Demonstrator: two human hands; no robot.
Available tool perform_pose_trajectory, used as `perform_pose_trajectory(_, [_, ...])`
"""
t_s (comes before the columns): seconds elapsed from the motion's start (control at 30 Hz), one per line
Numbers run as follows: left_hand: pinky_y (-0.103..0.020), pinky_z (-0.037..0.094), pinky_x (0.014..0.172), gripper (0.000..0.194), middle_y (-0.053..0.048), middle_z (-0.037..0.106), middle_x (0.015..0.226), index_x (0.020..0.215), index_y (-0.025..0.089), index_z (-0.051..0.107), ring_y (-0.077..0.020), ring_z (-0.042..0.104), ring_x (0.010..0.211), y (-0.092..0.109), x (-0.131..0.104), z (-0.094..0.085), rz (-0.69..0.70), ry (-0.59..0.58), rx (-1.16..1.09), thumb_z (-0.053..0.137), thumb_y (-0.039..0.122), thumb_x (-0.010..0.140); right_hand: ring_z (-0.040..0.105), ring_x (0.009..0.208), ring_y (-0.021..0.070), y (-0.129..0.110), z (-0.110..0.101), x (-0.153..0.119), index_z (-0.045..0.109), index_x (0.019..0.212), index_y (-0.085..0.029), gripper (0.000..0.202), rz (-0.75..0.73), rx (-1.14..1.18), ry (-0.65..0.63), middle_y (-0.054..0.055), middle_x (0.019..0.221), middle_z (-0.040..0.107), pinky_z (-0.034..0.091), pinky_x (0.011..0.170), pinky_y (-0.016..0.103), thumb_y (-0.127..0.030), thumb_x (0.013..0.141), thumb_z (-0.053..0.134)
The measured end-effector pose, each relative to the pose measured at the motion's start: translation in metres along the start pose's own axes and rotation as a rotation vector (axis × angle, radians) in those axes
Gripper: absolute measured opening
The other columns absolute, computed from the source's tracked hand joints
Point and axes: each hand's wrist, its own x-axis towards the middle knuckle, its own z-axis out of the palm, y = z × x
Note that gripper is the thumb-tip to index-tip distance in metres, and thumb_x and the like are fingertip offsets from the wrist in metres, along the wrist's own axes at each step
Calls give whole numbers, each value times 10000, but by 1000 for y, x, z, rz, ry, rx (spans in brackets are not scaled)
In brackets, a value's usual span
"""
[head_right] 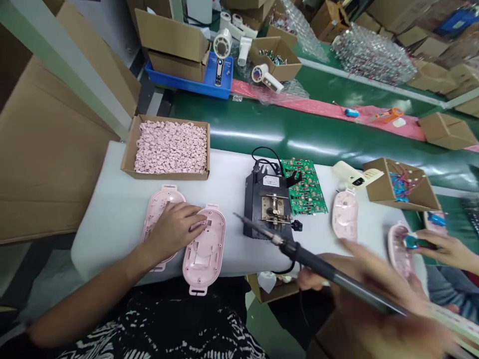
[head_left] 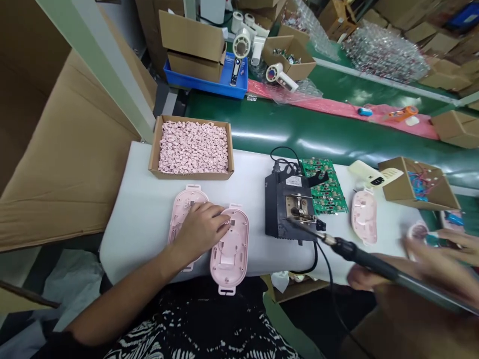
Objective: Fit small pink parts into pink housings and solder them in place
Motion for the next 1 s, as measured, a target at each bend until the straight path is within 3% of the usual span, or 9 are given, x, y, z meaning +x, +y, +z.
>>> perform_pose_trajectory(0.13, [-401,383,898,129,16,725,1084,963,258,739,-199,622,998,0,1,1,-15,11,-26,616,298,973,601,497,184,9,54,2,749,1034,-235,296,-67,321,-78,34,621,640,497,430,302,-431,966,539])
perform_pose_trajectory(0.2, [-399,383,899,147,16,725,1066,930,252,741,-195,622,993,0,3,1,-19,10,-38,610,298,978,635,564,192,17,66,6,730,1154,-223,372,-8,383,-139,41,668,671,541,496,321,-436,992,472])
perform_pose_trajectory(0.27, [-394,385,889,141,16,725,1047,917,247,743,-193,620,980,0,4,0,-18,5,-49,622,296,971,707,696,229,25,69,9,663,1302,-213,450,67,291,-261,89,830,744,591,579,364,-436,1027,386])
perform_pose_trajectory(0.33, [-390,387,874,127,17,723,1039,914,243,744,-195,617,969,-1,5,1,-16,-3,-55,636,291,959,733,759,236,30,70,12,700,1201,-216,322,1,139,-283,94,902,760,610,627,356,-374,982,524])
perform_pose_trajectory(0.4, [-388,387,871,127,15,722,1044,911,240,744,-196,615,964,-1,5,1,-17,-9,-56,636,288,957,725,697,194,30,75,18,719,998,-217,126,-107,-43,-247,52,825,749,600,608,288,-243,889,659])
perform_pose_trajectory(0.53, [-393,379,879,141,13,720,1033,913,241,738,-201,613,968,0,3,1,-27,-18,-53,622,303,964,739,670,162,23,94,32,708,1005,-203,145,-229,-349,-338,38,819,770,610,607,227,-196,873,649])
perform_pose_trajectory(0.6, [-395,379,886,145,12,721,1037,909,240,735,-204,610,970,1,3,1,-27,-9,-50,617,305,964,750,688,160,21,104,36,713,1016,-190,147,-289,-380,-371,49,846,782,619,623,220,-195,893,633])
perform_pose_trajectory(0.73, [-391,378,901,154,19,723,1045,878,238,728,-194,611,955,2,3,0,-18,20,-47,603,265,962,738,622,152,26,111,39,721,958,-195,97,-330,-361,-314,31,768,773,608,565,207,-204,900,644])
perform_pose_trajectory(1.0, [-393,381,894,119,16,723,1053,931,246,739,-196,616,969,-2,3,-1,-13,-17,-80,624,272,948,742,631,166,35,96,34,703,954,-221,161,-201,-302,-340,21,825,783,629,590,239,-275,833,796])
